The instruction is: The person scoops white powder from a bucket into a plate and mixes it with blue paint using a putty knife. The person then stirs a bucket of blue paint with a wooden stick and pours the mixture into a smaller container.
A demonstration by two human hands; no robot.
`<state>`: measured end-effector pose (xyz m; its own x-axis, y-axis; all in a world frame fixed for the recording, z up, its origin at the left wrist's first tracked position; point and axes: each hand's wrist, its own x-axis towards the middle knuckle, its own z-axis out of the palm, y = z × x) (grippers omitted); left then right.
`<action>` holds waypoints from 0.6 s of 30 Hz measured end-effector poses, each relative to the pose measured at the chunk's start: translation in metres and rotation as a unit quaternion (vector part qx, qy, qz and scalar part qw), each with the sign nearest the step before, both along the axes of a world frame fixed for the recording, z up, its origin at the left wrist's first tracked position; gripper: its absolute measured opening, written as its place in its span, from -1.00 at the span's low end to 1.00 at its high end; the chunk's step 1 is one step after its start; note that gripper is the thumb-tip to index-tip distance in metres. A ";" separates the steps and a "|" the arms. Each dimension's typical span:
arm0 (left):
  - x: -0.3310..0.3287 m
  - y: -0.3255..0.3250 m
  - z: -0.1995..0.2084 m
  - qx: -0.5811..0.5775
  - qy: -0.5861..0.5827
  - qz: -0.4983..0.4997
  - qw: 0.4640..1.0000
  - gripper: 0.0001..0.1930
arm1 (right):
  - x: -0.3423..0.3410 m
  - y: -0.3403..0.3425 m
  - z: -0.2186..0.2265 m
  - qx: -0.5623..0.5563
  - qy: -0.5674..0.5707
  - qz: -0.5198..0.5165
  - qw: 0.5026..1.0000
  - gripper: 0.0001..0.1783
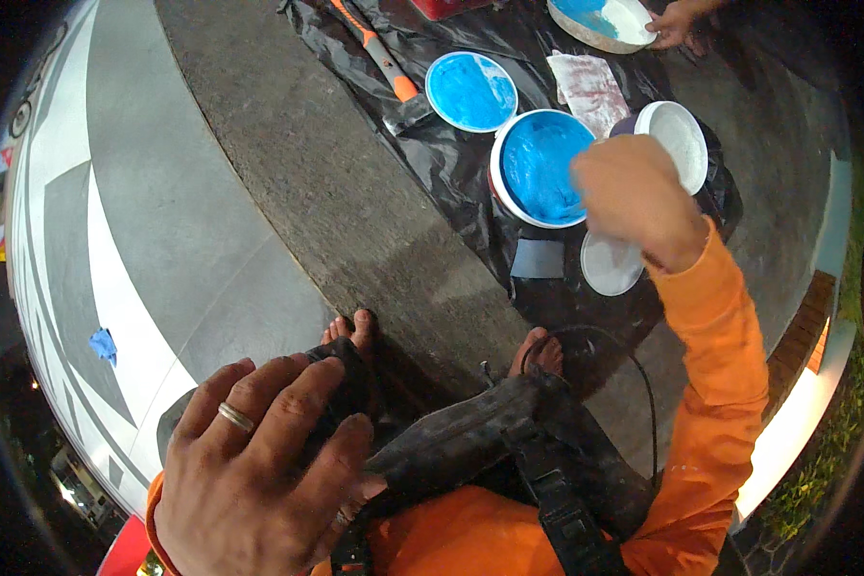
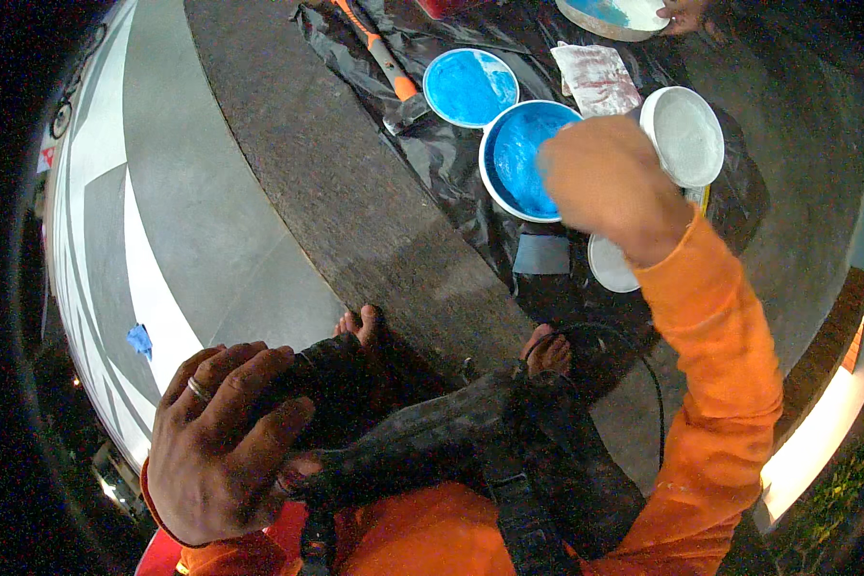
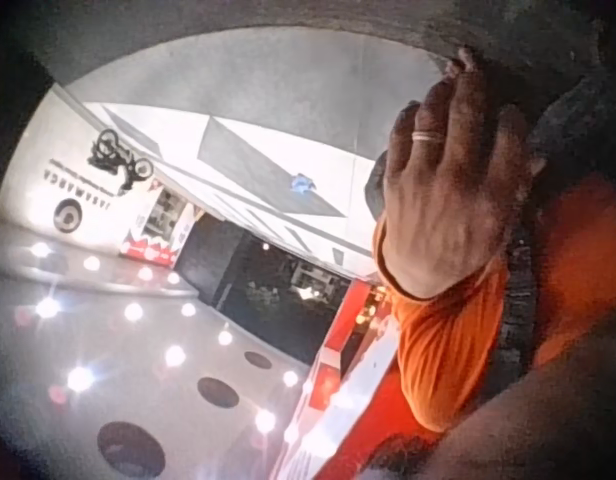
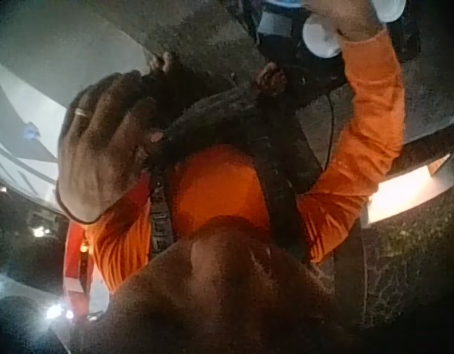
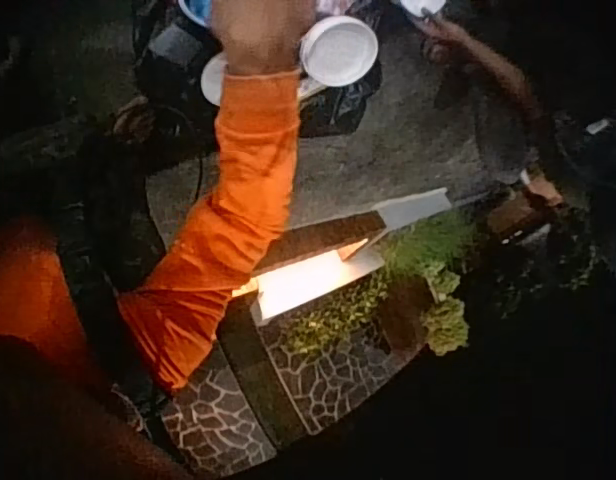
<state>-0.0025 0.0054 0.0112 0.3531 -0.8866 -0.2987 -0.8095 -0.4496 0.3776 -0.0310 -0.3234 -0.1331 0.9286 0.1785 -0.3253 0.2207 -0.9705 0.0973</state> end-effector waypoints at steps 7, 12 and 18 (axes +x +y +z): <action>-0.003 -0.002 -0.001 0.000 -0.003 -0.006 1.000 -0.54 | 0.017 0.010 -0.024 0.098 -0.042 -0.077 0.991 -0.89; -0.002 -0.008 0.000 0.010 -0.007 -0.011 1.000 -0.53 | 0.038 0.008 -0.026 0.096 -0.030 -0.179 0.979 -0.84; -0.002 -0.009 -0.001 0.016 -0.004 -0.005 1.000 -0.52 | 0.047 -0.010 -0.047 0.076 -0.080 -0.225 0.968 -0.80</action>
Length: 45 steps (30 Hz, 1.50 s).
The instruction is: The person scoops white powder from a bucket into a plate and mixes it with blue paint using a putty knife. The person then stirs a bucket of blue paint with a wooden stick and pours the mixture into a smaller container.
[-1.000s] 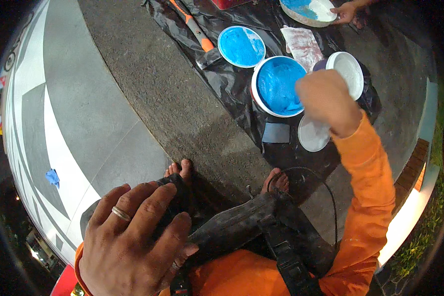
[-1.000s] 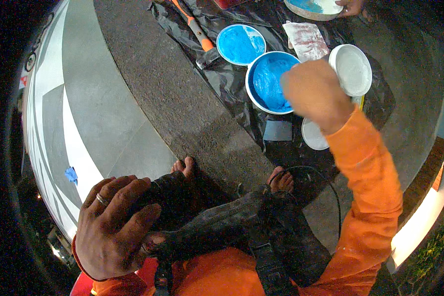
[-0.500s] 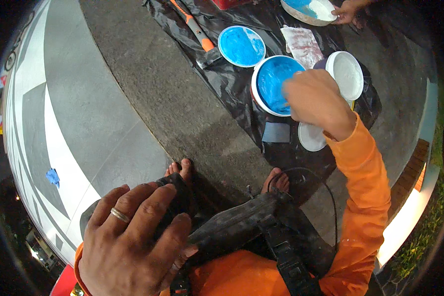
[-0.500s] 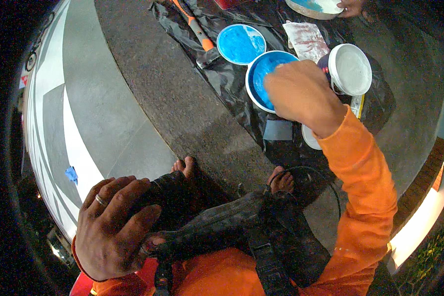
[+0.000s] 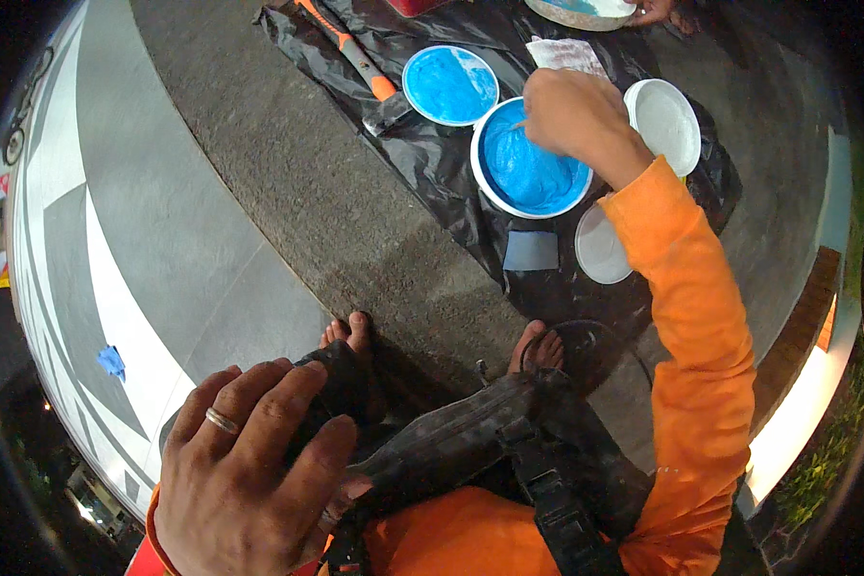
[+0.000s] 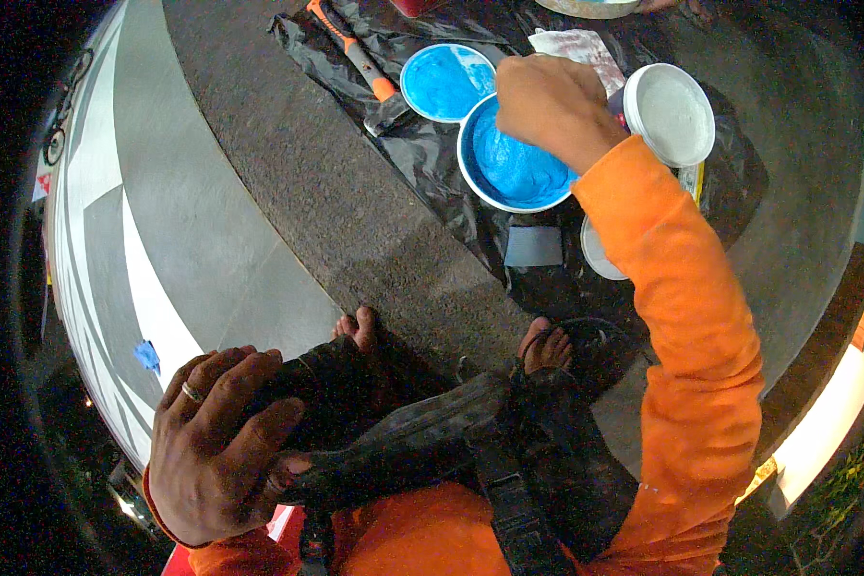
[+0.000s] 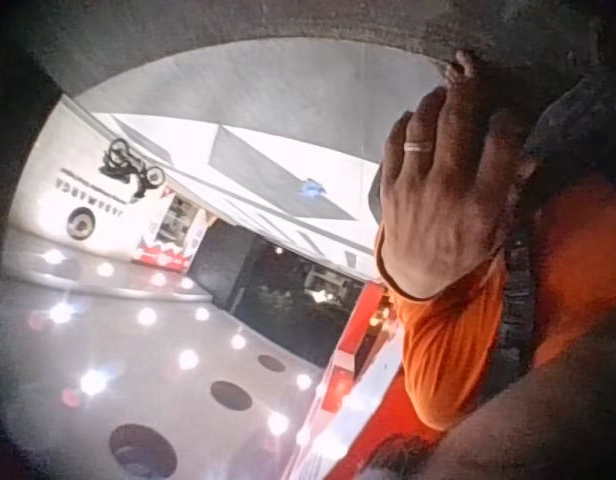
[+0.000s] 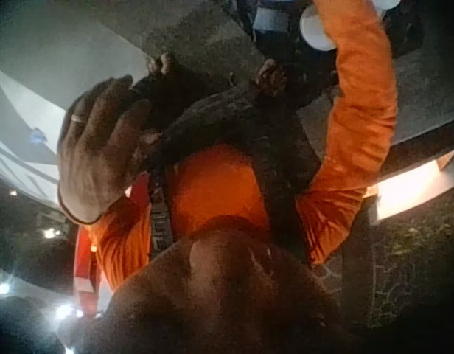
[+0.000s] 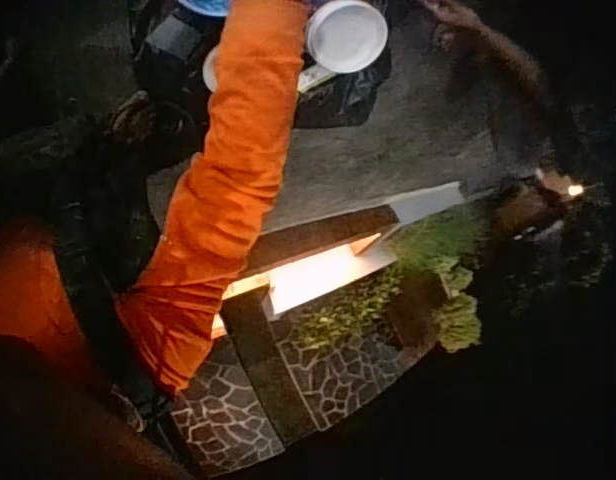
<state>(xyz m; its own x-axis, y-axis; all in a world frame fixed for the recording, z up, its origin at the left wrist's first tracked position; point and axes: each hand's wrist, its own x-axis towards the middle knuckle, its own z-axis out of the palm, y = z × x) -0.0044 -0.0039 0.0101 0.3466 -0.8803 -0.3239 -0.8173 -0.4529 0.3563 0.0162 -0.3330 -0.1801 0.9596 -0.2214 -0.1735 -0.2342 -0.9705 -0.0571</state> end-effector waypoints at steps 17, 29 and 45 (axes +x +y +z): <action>0.007 0.003 -0.003 0.003 0.008 0.003 1.000 -0.53 | -0.059 0.019 0.083 -0.087 0.025 0.121 0.989 -0.86; 0.004 0.003 -0.001 -0.002 0.006 0.005 1.000 -0.54 | -0.027 0.029 0.035 -0.083 -0.065 0.241 0.965 -0.95; 0.004 0.002 -0.001 -0.003 0.010 0.003 1.000 -0.53 | 0.005 0.015 0.003 -0.116 -0.093 0.178 0.973 -0.92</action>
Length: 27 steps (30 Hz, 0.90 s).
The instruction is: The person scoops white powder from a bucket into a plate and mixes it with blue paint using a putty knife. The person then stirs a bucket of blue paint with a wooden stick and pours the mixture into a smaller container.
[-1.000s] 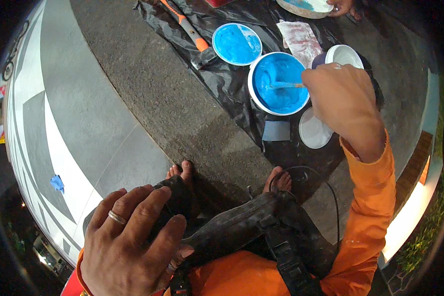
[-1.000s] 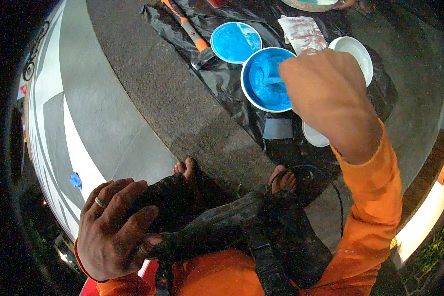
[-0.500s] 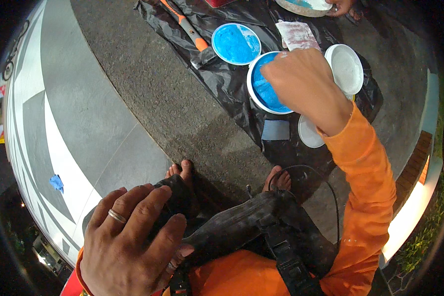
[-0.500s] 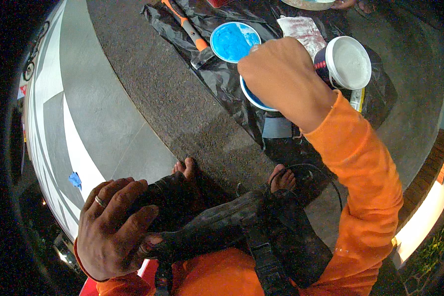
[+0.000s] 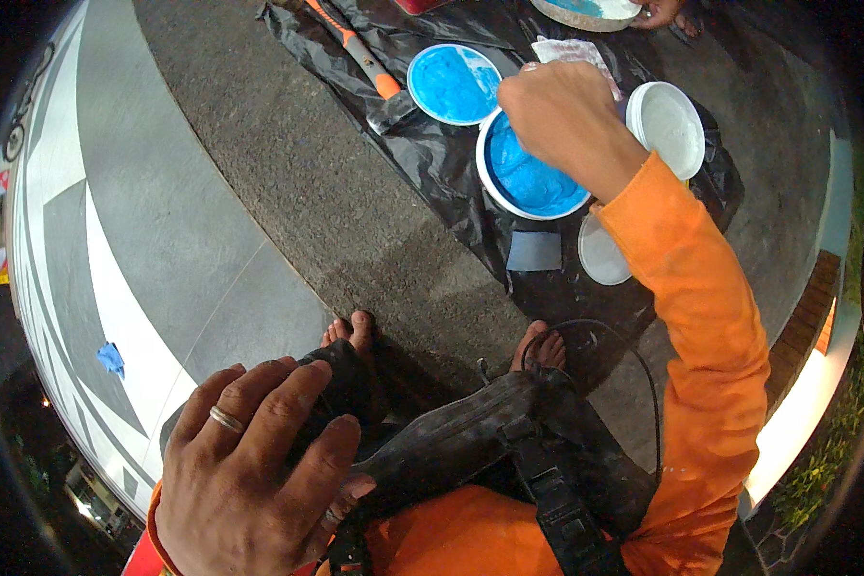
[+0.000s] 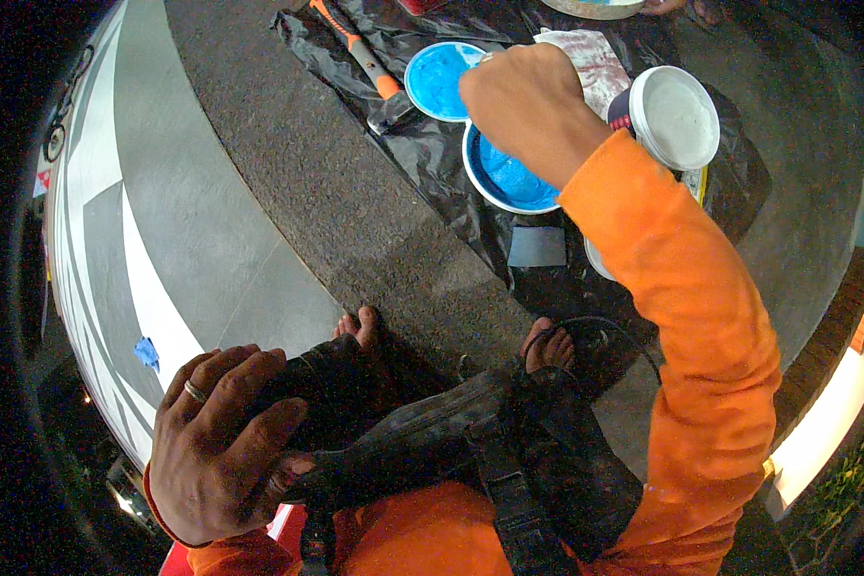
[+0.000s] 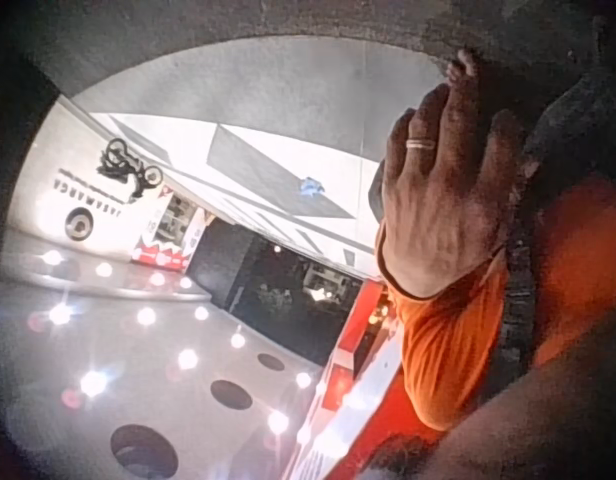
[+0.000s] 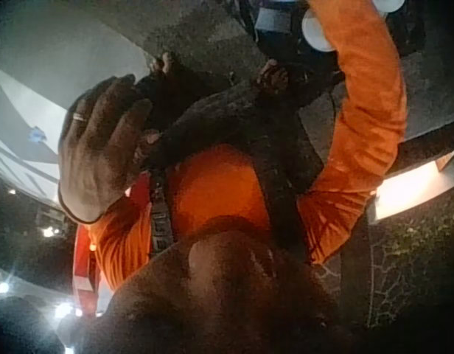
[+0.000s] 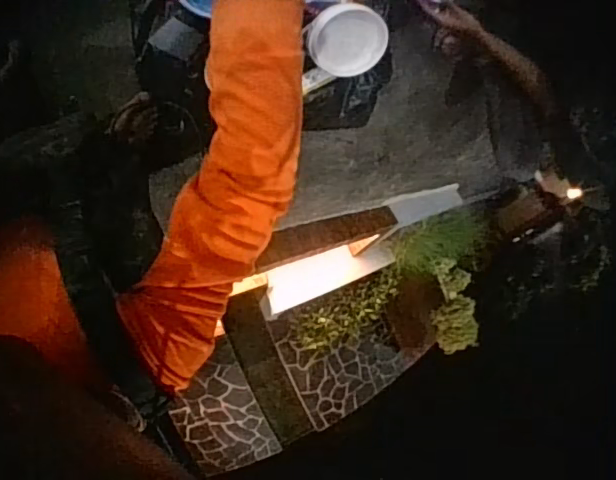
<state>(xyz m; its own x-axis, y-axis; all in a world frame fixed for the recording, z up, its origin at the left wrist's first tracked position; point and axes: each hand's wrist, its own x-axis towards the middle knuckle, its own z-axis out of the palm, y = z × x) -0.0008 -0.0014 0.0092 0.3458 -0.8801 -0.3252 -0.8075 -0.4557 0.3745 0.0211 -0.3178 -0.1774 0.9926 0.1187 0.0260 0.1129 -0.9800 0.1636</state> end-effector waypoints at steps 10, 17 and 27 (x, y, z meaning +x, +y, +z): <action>0.000 0.001 -0.001 0.012 -0.003 0.002 1.000 -0.54 | -0.012 0.012 0.041 0.003 0.054 0.029 0.998 -0.92; 0.000 0.000 -0.002 0.007 0.000 0.005 1.000 -0.54 | 0.000 0.023 0.021 0.050 -0.039 0.107 0.992 -0.84; -0.001 0.000 -0.001 0.004 -0.006 0.002 1.000 -0.54 | 0.018 0.021 0.004 0.014 -0.026 0.075 0.997 -0.92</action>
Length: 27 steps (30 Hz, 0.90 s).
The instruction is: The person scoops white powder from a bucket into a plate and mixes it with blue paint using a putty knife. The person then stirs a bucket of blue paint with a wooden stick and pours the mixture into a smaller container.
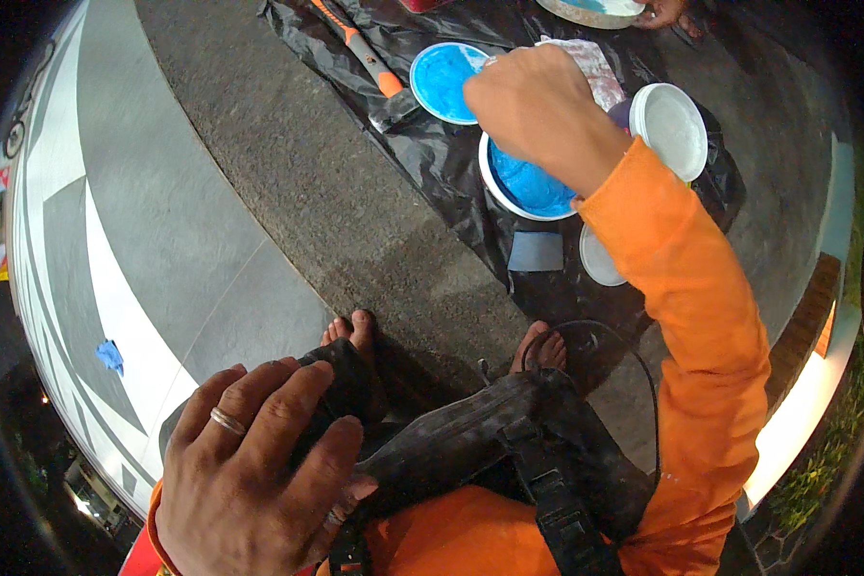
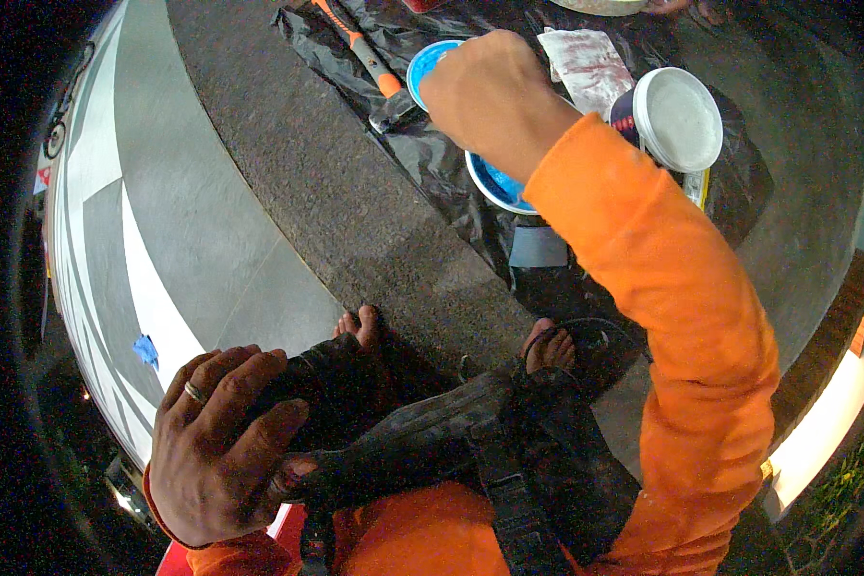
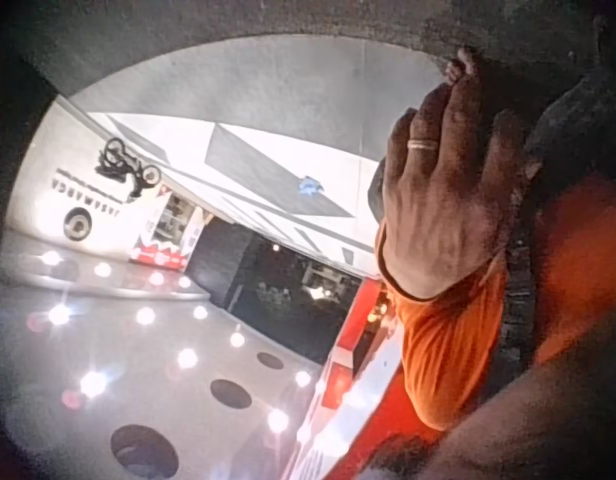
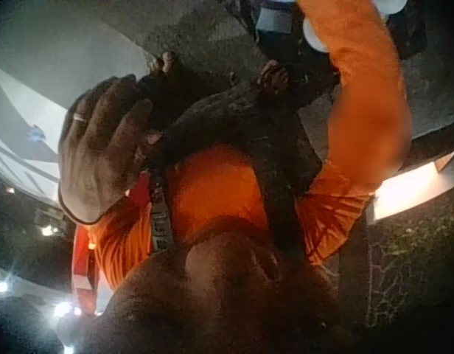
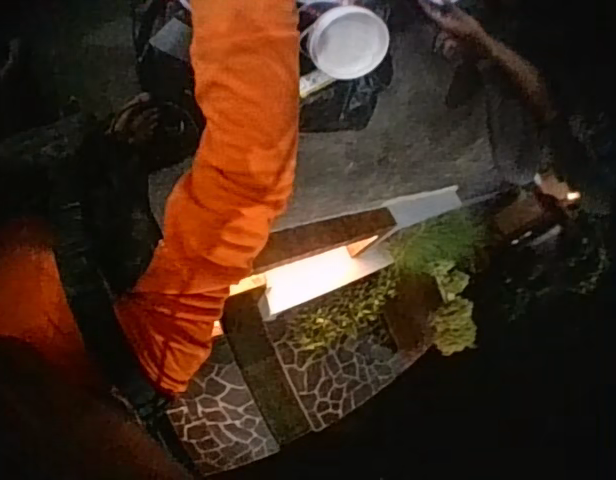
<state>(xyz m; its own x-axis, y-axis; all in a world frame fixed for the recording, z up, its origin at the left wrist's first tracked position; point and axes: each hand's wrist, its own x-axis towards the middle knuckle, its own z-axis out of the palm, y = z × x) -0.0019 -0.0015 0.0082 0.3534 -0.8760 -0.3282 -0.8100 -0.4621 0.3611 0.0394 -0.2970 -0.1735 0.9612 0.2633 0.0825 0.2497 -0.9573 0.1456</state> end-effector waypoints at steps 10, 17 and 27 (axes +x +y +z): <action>0.001 0.003 0.001 0.012 0.004 -0.002 1.000 -0.54 | 0.005 -0.012 -0.007 -0.053 0.088 -0.070 0.992 -0.86; 0.000 0.001 0.000 0.007 0.004 -0.002 1.000 -0.54 | -0.007 -0.030 -0.011 -0.050 0.074 -0.170 0.981 -0.86; 0.000 -0.002 0.001 0.003 0.001 -0.010 1.000 -0.54 | -0.033 -0.067 -0.029 -0.047 0.086 -0.211 0.973 -0.84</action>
